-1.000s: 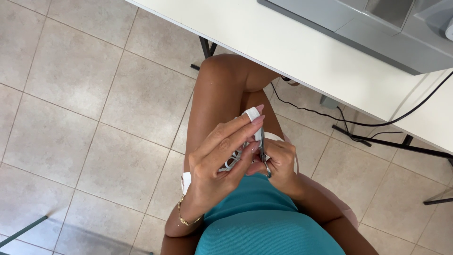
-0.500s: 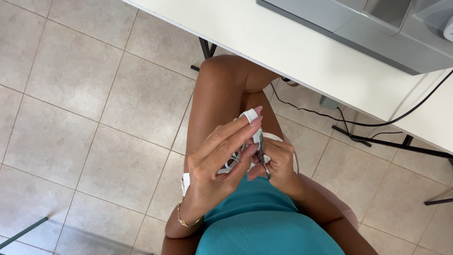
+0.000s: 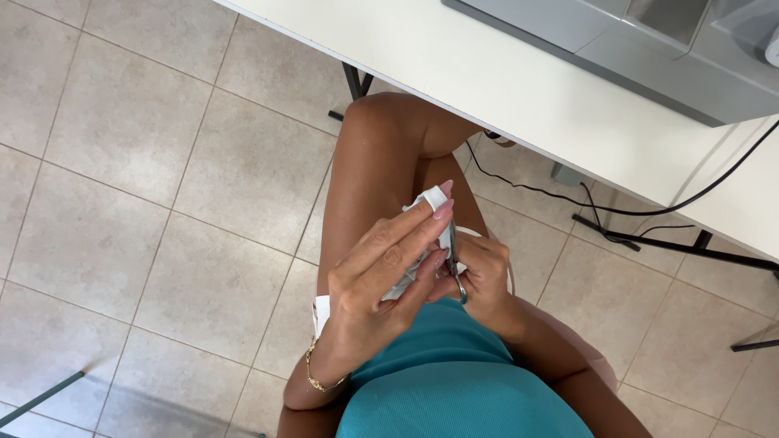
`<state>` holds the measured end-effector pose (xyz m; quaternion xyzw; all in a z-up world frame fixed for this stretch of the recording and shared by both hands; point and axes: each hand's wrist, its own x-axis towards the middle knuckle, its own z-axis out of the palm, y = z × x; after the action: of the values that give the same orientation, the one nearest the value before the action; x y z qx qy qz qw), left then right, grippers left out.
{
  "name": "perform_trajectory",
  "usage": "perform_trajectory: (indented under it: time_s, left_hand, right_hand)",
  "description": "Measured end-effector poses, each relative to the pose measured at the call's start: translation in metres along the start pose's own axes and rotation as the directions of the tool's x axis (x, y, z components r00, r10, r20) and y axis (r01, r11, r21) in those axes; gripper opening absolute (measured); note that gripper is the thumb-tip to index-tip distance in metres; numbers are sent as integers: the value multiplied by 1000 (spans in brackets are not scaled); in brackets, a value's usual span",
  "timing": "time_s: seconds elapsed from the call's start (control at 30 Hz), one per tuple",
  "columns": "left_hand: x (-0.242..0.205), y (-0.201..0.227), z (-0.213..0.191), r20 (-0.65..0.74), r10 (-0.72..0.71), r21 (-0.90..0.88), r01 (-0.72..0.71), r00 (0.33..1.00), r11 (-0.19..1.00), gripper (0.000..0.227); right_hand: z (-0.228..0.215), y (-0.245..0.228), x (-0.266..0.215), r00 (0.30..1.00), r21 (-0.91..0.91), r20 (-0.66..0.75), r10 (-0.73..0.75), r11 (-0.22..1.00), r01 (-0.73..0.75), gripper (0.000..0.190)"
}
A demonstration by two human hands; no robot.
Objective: A person pulls a strip of white elastic material from a sewing machine area and cuts it to length using scissors.
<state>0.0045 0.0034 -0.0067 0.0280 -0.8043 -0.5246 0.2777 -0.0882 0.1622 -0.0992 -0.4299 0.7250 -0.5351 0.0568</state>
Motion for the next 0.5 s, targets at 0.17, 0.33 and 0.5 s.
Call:
perform_trajectory:
  time_s: [0.17,0.33,0.5]
  left_hand:
    - [1,-1,2,-9,10,2,-10,1000,1000,44]
    - [1,-2,0,-3,13,8,-13,1000,1000,47]
    - [0,-12,-10,-31,-25,-91,22,999,996,60]
  right_hand:
    - [4,-8,5,999,-22,-40,9,1000,-10,64]
    - [4,-19,12,998,-45,-46,50,998,-52,54]
    - [-11,-12,8,987,100,134,92,989,-106,43]
